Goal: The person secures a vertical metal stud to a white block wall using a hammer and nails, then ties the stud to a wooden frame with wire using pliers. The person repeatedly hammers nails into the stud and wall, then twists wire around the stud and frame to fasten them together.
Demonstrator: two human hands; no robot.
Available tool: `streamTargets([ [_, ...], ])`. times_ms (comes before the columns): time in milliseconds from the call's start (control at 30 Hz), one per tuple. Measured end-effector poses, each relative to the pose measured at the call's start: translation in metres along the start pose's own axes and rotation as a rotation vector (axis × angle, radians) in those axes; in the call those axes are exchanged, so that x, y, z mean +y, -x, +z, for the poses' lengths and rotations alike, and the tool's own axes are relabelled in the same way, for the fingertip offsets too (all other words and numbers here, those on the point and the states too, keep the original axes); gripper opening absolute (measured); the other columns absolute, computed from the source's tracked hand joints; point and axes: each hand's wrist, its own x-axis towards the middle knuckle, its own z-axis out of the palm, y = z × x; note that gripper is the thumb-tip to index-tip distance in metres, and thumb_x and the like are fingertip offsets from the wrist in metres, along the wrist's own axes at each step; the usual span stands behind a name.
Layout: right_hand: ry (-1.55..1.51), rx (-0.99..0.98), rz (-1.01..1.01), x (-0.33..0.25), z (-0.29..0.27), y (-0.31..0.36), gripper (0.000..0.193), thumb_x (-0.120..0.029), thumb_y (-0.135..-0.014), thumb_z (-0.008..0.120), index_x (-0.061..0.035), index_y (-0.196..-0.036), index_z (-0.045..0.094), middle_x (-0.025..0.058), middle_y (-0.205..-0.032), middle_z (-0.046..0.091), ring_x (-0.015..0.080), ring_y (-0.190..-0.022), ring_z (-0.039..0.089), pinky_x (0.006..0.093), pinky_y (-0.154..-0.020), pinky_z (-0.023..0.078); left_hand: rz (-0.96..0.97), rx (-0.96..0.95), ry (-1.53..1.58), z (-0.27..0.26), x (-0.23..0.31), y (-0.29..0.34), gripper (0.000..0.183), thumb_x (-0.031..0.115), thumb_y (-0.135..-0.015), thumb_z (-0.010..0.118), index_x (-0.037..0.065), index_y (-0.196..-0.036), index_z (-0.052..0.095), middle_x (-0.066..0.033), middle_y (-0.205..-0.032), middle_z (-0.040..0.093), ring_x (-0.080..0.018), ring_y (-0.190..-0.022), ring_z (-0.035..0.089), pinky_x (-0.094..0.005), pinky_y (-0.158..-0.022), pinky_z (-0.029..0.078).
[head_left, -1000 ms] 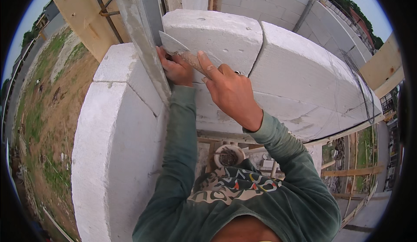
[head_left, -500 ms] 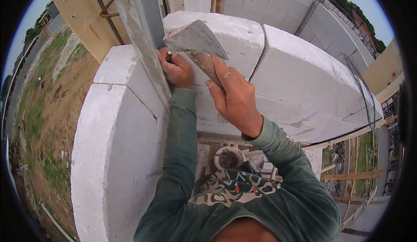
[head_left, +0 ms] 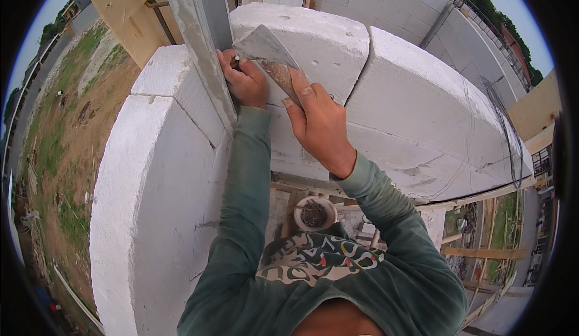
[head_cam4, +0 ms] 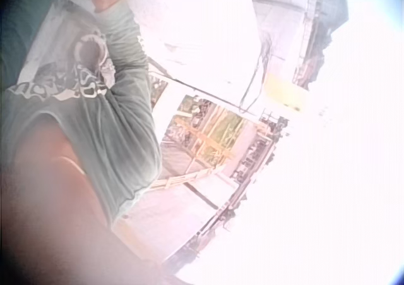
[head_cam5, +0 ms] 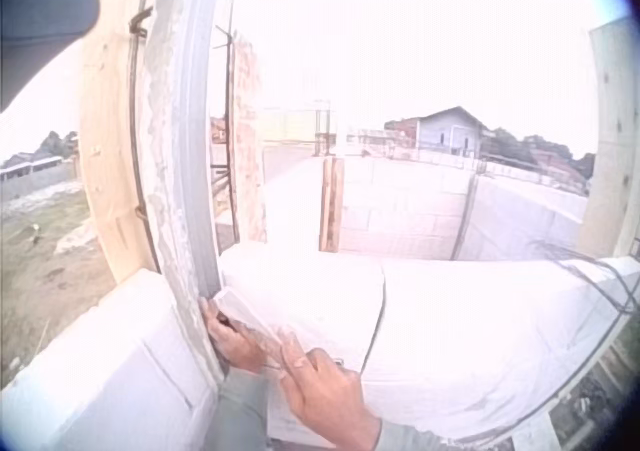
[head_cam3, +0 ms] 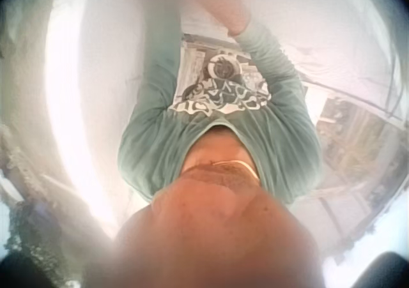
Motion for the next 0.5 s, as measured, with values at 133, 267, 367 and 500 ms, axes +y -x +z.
streamTargets([
  [133,0.193,-0.392,0.176,-0.003,-0.007,-0.002,0.064,-0.012,-0.082,0.068,-0.0135,-0.142,0.044,0.0104,-0.076,0.058,0.0273,-0.058,0.060,0.0379,-0.052,0.050,-0.033,-0.042,-0.012,-0.002,0.001,0.000,0.066,-0.001,-0.088,0.045,-0.004,-0.145,0.012,-0.0178,-0.115,0.049,-0.0280,-0.094,0.051,-0.0390,-0.089,0.043],
  [267,-0.069,-0.209,0.135,-0.002,-0.030,0.002,0.058,-0.012,-0.086,0.066,-0.0051,-0.139,0.044,0.0171,-0.097,0.065,0.0317,-0.075,0.068,0.0372,-0.065,0.054,-0.027,-0.073,-0.022,-0.010,0.009,-0.009,0.067,0.002,-0.089,0.045,-0.005,-0.146,0.011,-0.0224,-0.125,0.045,-0.0323,-0.106,0.050,-0.0413,-0.095,0.040],
  [367,-0.219,-0.047,0.166,0.002,-0.055,0.027,0.055,-0.011,-0.084,0.066,-0.0030,-0.136,0.047,0.0207,-0.105,0.066,0.0345,-0.081,0.068,0.0370,-0.069,0.054,-0.061,-0.097,-0.009,-0.017,0.024,-0.008,0.066,0.005,-0.090,0.047,-0.006,-0.146,0.012,-0.0266,-0.136,0.038,-0.0354,-0.119,0.045,-0.0443,-0.101,0.038],
  [500,-0.281,-0.087,0.447,-0.006,-0.087,0.110,0.051,-0.007,-0.084,0.063,-0.0007,-0.133,0.049,0.0225,-0.106,0.065,0.0359,-0.084,0.068,0.0361,-0.072,0.054,0.056,-0.257,-0.305,-0.043,0.045,0.029,0.064,0.009,-0.090,0.050,-0.006,-0.145,0.019,-0.0291,-0.144,0.029,-0.0369,-0.131,0.035,-0.0476,-0.105,0.036],
])
